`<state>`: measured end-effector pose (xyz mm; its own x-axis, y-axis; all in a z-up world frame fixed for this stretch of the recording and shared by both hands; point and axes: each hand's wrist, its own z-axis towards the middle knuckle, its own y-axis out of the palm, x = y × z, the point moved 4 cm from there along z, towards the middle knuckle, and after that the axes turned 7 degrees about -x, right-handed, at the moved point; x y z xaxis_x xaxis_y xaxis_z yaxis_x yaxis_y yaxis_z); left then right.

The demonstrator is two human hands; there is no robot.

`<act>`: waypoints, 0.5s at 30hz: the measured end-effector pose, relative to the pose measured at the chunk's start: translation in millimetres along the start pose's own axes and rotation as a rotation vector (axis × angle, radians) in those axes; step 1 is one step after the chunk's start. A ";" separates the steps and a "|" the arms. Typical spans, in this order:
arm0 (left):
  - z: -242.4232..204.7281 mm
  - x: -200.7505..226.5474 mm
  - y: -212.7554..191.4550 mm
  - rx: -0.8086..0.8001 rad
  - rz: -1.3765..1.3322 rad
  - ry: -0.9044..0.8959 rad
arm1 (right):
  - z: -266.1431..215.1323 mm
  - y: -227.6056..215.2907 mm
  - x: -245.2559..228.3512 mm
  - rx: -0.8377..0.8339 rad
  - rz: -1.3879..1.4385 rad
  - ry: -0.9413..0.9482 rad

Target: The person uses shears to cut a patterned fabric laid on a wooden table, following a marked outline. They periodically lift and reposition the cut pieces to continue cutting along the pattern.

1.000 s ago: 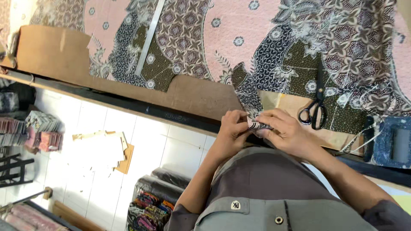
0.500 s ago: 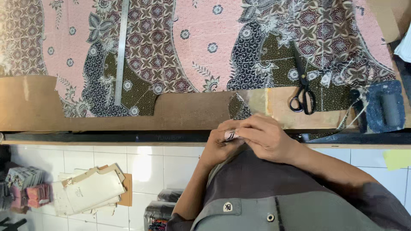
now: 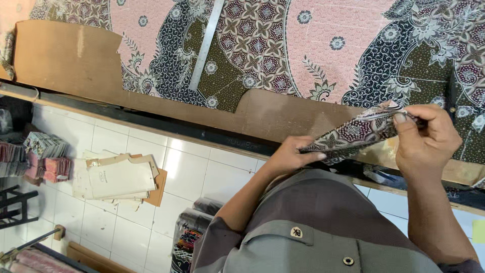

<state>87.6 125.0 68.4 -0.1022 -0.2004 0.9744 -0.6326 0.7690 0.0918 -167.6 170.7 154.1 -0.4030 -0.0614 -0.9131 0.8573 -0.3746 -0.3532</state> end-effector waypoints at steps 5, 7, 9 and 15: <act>-38.0 -10.6 -80.7 0.188 -0.036 -0.158 | 2.1 55.0 58.0 -0.056 0.250 0.212; -52.8 -10.3 -111.1 0.231 0.010 -0.176 | -2.7 82.7 75.0 -0.086 0.314 0.292; -62.3 -2.7 -138.4 0.268 0.135 -0.119 | -6.1 110.7 84.5 -0.130 0.368 0.338; -67.3 40.0 -200.2 0.322 0.521 -0.043 | -0.8 171.4 82.6 -0.241 0.439 0.310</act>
<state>261.8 3.9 102.8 -0.4869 0.1230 0.8648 -0.6907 0.5518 -0.4673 -53.6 102.1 18.0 0.0873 0.1238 -0.9885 0.9860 -0.1521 0.0681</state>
